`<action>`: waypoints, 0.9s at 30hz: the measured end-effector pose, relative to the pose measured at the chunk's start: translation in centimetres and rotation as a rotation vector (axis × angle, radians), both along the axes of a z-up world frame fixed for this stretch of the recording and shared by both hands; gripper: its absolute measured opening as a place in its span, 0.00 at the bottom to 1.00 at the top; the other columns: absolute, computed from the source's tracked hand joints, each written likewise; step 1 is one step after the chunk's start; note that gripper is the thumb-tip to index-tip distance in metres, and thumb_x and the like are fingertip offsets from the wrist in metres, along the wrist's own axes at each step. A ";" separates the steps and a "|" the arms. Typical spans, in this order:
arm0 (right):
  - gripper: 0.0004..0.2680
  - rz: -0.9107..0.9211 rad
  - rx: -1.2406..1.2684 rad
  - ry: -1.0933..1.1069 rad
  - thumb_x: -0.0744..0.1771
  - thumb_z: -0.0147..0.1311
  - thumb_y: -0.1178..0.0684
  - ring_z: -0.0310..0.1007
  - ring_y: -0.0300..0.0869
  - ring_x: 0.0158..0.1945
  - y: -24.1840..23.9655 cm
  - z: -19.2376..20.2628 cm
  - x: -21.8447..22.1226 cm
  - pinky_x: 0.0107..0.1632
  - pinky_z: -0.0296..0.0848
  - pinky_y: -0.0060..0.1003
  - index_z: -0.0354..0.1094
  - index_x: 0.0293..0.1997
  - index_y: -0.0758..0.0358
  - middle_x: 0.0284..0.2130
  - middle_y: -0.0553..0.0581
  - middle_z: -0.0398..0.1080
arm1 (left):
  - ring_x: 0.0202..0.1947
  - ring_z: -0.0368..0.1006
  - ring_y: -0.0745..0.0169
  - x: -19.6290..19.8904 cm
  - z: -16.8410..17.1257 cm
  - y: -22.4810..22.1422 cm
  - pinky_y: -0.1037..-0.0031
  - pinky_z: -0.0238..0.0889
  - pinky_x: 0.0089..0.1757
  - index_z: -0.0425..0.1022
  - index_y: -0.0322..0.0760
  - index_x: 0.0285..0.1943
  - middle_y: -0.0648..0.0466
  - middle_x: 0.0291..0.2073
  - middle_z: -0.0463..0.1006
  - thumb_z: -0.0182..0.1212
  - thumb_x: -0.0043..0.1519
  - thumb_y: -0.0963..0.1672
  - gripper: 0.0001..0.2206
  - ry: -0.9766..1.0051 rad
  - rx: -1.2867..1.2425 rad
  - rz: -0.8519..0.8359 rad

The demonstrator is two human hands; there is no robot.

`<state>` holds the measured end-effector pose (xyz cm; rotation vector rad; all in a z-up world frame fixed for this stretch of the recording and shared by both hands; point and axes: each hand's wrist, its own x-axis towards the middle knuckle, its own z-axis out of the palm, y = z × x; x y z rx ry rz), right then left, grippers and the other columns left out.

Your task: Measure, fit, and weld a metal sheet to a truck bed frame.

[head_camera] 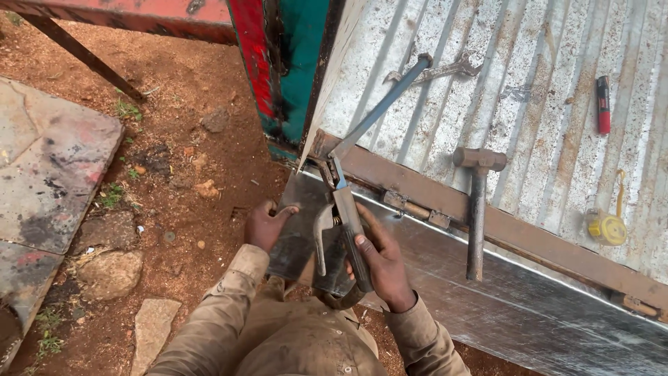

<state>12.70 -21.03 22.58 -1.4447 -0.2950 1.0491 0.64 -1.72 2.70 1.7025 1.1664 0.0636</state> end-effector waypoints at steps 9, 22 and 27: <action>0.22 -0.021 0.000 0.028 0.71 0.44 0.57 0.76 0.40 0.26 -0.4 -0.8 0.3 0.27 0.78 0.34 0.47 0.77 0.60 0.40 0.63 0.73 | 0.18 0.55 0.66 -0.2 0.5 0.1 0.66 0.54 0.24 0.64 0.37 0.20 0.56 0.15 0.64 0.74 0.49 0.59 0.28 -0.026 -0.043 0.023; 0.22 0.013 0.002 -0.047 0.71 0.44 0.58 0.75 0.41 0.27 -0.7 -1.1 -0.1 0.28 0.78 0.34 0.47 0.78 0.60 0.41 0.68 0.72 | 0.17 0.57 0.67 -0.2 -0.2 0.2 0.67 0.54 0.23 0.65 0.38 0.19 0.56 0.14 0.65 0.75 0.48 0.59 0.28 -0.046 -0.012 0.016; 0.22 0.082 -0.014 -0.239 0.71 0.47 0.59 0.74 0.41 0.29 -0.8 -1.8 0.0 0.29 0.78 0.35 0.49 0.76 0.62 0.48 0.66 0.72 | 0.17 0.55 0.67 -0.3 -0.4 0.0 0.67 0.53 0.23 0.63 0.38 0.20 0.57 0.14 0.62 0.74 0.48 0.60 0.29 -0.063 -0.029 0.031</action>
